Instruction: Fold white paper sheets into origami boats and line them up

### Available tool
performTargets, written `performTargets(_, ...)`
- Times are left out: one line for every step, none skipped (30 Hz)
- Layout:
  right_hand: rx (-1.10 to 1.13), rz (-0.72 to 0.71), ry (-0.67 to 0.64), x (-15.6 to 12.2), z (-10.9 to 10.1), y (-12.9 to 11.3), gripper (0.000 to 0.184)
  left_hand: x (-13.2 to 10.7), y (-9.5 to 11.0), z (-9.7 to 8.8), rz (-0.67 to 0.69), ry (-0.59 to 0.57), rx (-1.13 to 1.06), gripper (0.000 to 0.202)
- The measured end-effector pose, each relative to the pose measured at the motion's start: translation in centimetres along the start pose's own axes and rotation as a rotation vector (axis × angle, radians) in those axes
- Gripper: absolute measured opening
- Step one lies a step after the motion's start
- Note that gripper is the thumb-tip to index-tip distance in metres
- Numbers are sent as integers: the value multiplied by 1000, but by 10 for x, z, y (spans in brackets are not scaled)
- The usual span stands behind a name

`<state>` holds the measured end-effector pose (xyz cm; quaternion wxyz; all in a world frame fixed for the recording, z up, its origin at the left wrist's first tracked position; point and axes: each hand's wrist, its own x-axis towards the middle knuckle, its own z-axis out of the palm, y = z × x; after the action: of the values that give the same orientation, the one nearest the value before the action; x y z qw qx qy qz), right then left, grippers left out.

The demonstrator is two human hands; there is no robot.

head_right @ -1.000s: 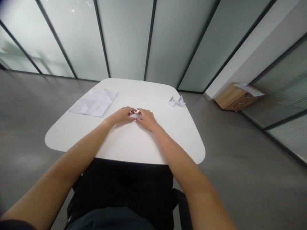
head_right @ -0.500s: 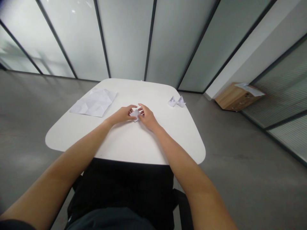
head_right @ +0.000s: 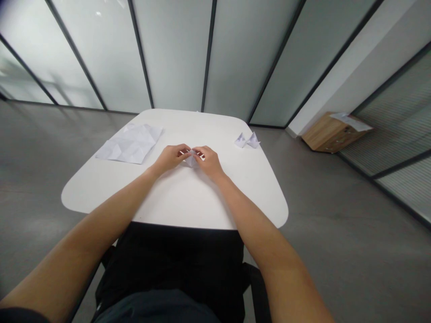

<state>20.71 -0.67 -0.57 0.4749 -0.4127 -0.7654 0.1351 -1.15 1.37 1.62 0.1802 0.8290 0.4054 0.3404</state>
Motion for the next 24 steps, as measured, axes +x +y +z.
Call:
performTargets(-7,6,-3,0,0,0,43,0,0,0,1,4,6,23)
performTargets(-14,15,-7,1,-1,0,42,0,0,0,4,9,10,22)
performTargets(-21,23,-10,1,-1,0,42,0,-1,0,8,13,11,21)
performTargets(-25,28,-10,1,-2,0,41,1,-1,1,12,17,9,21)
performTargets(-26,30,-6,1,-2,0,40,1,-2,1,16,22,6,21)
performTargets(-24,31,0,2,-3,-1,39,1,-3,2,21,30,2,21)
performTargets(-20,32,8,2,-3,-1,38,1,-3,2,26,40,-4,21)
performTargets(-15,36,17,2,-4,-2,37,2,-4,3,30,51,-11,21)
performTargets(-10,43,27,2,-4,-3,36,2,-5,3,34,66,-19,21)
performTargets(-6,51,38,2,-4,-4,35,2,-6,3,38,82,-27,20)
performTargets(-1,61,51,2,-5,-5,34,2,-7,3,41,100,-38,20)
performTargets(4,70,65,3,-5,-5,33,3,-8,3,43,116,-52,19)
performTargets(9,78,81,3,-6,-5,32,3,-9,3,41,130,-73,19)
performTargets(14,85,98,3,-7,-5,32,4,-9,3,37,142,-101,18)
performTargets(20,92,115,3,-8,-4,31,4,-10,2,31,154,-135,18)
performTargets(27,98,128,4,-9,-3,30,5,-11,2,23,169,-170,18)
performTargets(37,105,139,4,-10,-2,30,6,-11,2,14,184,-203,17)
performTargets(48,113,147,4,-11,0,30,7,-12,2,4,200,-229,17)
performTargets(62,122,152,4,-12,1,30,7,-13,2,-8,216,-247,16)
performTargets(75,132,154,5,-13,2,30,8,-13,1,-22,229,-259,16)
performTargets(88,140,155,5,-14,3,30,8,-13,1,-37,238,-267,16)
performTargets(100,146,154,5,-15,4,29,8,-13,0,-53,243,-269,16)
performTargets(110,151,152,5,-15,5,28,8,-13,-1,-69,243,-266,15)
performTargets(117,156,147,5,-16,6,27,8,-13,-2,-86,239,-254,15)
